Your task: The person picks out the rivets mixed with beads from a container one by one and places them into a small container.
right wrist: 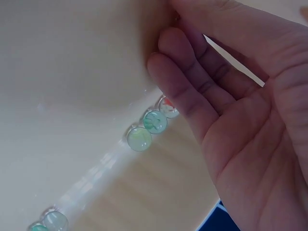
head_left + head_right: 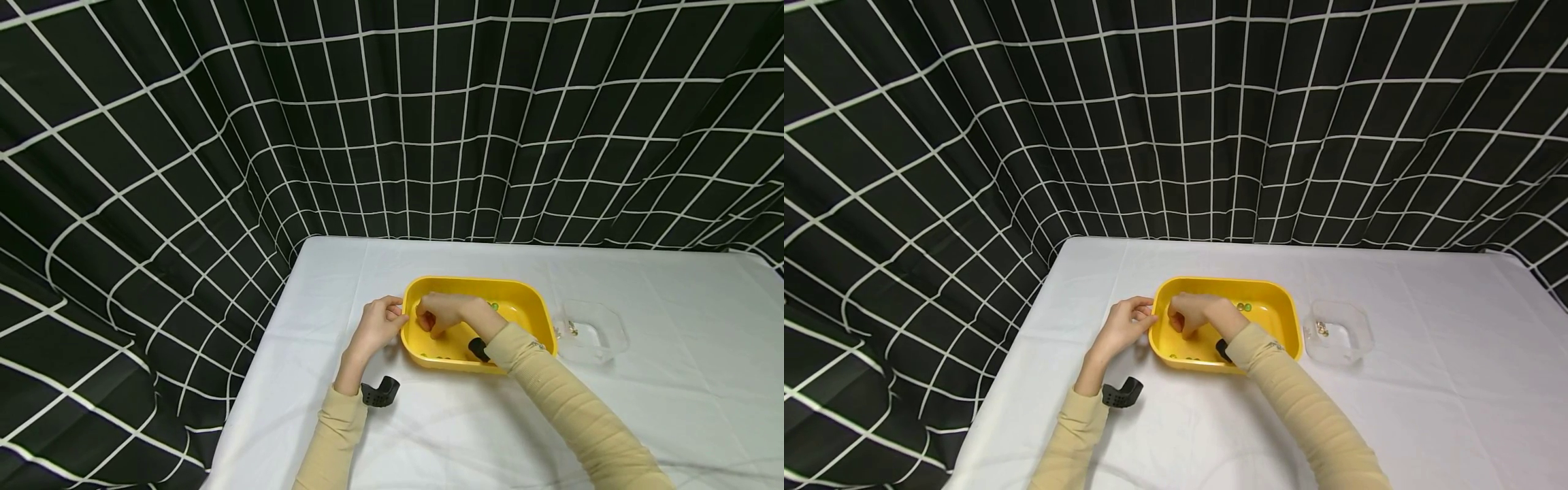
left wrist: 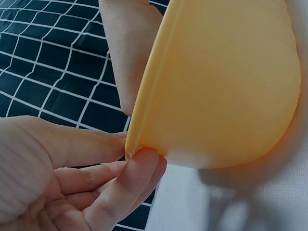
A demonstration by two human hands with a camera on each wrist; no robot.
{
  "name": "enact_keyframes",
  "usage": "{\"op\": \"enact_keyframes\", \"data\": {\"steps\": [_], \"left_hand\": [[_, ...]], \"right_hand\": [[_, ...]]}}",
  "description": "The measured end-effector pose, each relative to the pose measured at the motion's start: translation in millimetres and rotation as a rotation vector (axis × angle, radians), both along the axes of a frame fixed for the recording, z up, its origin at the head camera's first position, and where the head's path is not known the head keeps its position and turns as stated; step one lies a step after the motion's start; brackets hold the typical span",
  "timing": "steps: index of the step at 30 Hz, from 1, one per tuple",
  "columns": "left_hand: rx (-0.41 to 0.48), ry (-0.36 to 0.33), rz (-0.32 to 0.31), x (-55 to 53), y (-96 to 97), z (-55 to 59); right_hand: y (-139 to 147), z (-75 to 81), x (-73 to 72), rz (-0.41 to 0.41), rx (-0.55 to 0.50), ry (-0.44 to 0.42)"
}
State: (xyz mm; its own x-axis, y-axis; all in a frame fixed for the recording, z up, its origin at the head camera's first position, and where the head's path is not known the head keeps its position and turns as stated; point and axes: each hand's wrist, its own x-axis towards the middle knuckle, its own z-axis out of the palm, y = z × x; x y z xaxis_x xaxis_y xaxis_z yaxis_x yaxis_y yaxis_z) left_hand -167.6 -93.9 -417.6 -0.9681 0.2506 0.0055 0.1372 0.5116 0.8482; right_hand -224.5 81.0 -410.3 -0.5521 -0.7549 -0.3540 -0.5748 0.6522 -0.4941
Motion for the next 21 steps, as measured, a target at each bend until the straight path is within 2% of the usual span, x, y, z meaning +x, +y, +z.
{"op": "enact_keyframes", "data": {"steps": [21], "left_hand": [[-0.009, -0.011, 0.001, -0.7, 0.2, -1.4]], "right_hand": [[3.5, -1.4, 0.0, -0.008, 0.02, -0.018]]}}
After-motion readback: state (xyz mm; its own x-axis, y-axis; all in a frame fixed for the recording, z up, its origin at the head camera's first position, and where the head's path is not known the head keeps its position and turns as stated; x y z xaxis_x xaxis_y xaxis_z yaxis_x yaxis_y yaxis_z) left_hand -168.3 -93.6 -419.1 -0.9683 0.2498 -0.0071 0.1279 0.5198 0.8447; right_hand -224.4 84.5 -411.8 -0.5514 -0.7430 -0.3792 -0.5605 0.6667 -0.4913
